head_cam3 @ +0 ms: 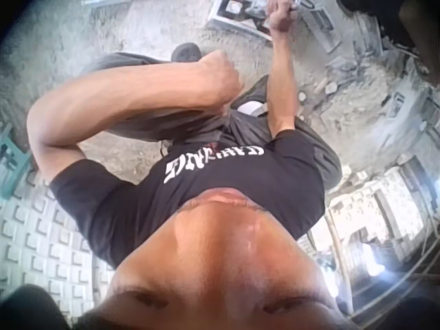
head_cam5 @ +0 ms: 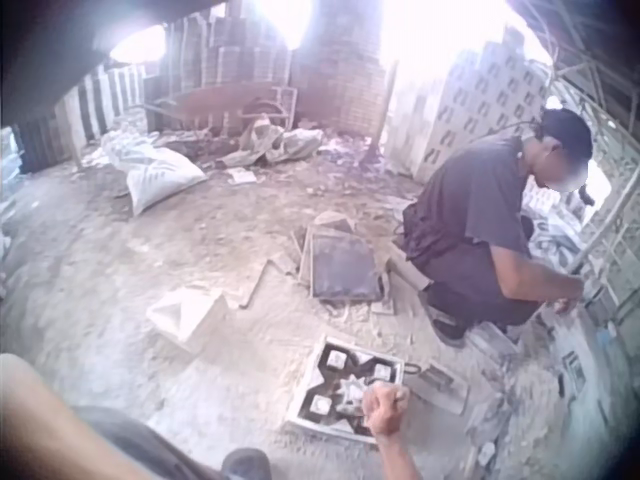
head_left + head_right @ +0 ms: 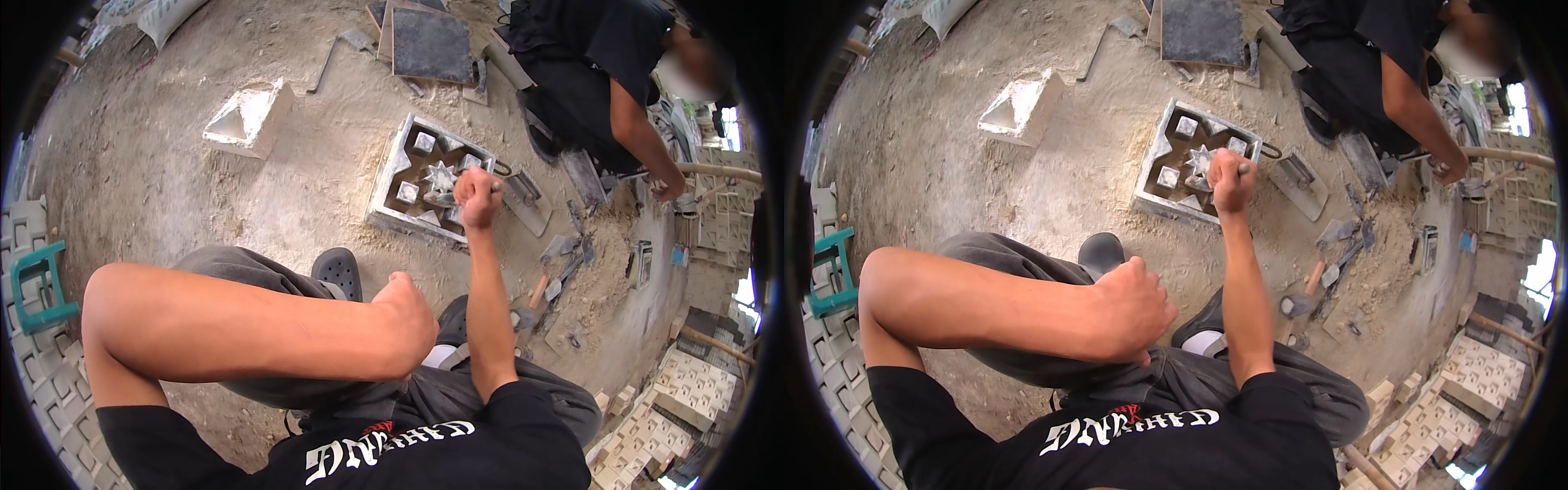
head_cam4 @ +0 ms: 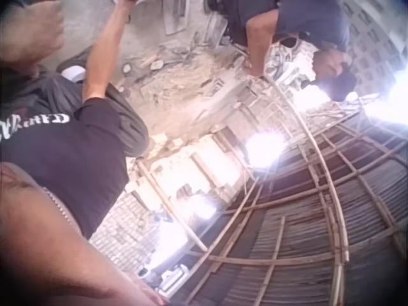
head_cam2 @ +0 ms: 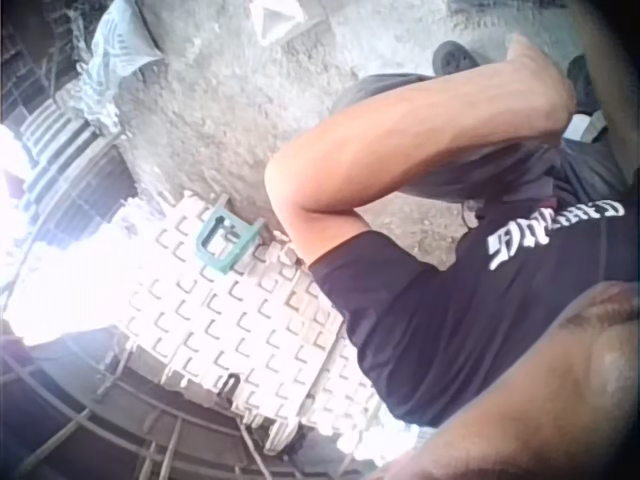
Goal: The person cleans the interior of a star-shaped tile mold using a small brush, removing dust and debris from the corners and crevices.
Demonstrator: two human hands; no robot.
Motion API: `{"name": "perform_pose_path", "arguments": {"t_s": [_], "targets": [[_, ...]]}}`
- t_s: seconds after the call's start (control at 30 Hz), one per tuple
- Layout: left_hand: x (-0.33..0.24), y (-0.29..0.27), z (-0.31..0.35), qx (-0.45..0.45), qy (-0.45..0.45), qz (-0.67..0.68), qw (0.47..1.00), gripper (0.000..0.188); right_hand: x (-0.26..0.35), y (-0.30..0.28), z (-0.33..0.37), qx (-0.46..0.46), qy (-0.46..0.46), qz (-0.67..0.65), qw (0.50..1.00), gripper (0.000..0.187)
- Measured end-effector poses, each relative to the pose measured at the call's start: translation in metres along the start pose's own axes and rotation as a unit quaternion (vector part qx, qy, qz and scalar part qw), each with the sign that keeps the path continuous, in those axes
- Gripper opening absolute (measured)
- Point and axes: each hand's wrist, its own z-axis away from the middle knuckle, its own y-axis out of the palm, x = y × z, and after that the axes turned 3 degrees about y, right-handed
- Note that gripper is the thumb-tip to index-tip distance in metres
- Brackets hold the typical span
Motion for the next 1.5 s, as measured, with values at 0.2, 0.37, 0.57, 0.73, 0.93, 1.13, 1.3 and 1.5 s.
{"name": "perform_pose_path", "arguments": {"t_s": [0.2, 0.37, 0.57, 0.73, 0.93, 1.13, 1.3, 1.5], "targets": [[0.002, 0.000, -0.002, 0.003, 0.006, 0.011, 1.000, 0.063, -0.004, 0.002, 0.002, 0.020, -0.015, 0.051, 0.998, 0.045], [0.003, -0.004, -0.001, 0.003, 0.008, 0.029, 1.000, 0.060, -0.003, -0.006, 0.001, 0.007, 0.040, -0.010, 0.999, 0.046], [0.002, -0.005, -0.002, -0.010, -0.001, 0.018, 1.000, 0.061, -0.003, -0.006, 0.002, 0.020, -0.048, 0.016, 0.999, 0.047], [0.007, 0.001, -0.006, -0.008, 0.000, 0.026, 1.000, 0.062, 0.002, -0.010, 0.000, -0.013, 0.000, -0.005, 1.000, 0.044], [0.007, 0.000, -0.008, -0.015, 0.000, 0.014, 1.000, 0.064, -0.010, -0.012, -0.001, -0.070, -0.022, -0.012, 0.997, 0.044], [0.005, -0.005, -0.011, -0.004, 0.013, 0.015, 1.000, 0.064, -0.014, -0.009, 0.006, -0.094, 0.007, -0.013, 0.995, 0.045], [0.005, -0.006, -0.007, 0.013, 0.006, 0.029, 0.999, 0.064, -0.004, 0.002, 0.010, -0.100, -0.067, -0.017, 0.993, 0.045], [0.005, -0.006, -0.007, 0.003, 0.010, 0.015, 1.000, 0.063, -0.005, 0.006, 0.008, -0.180, -0.028, -0.030, 0.983, 0.044]]}}
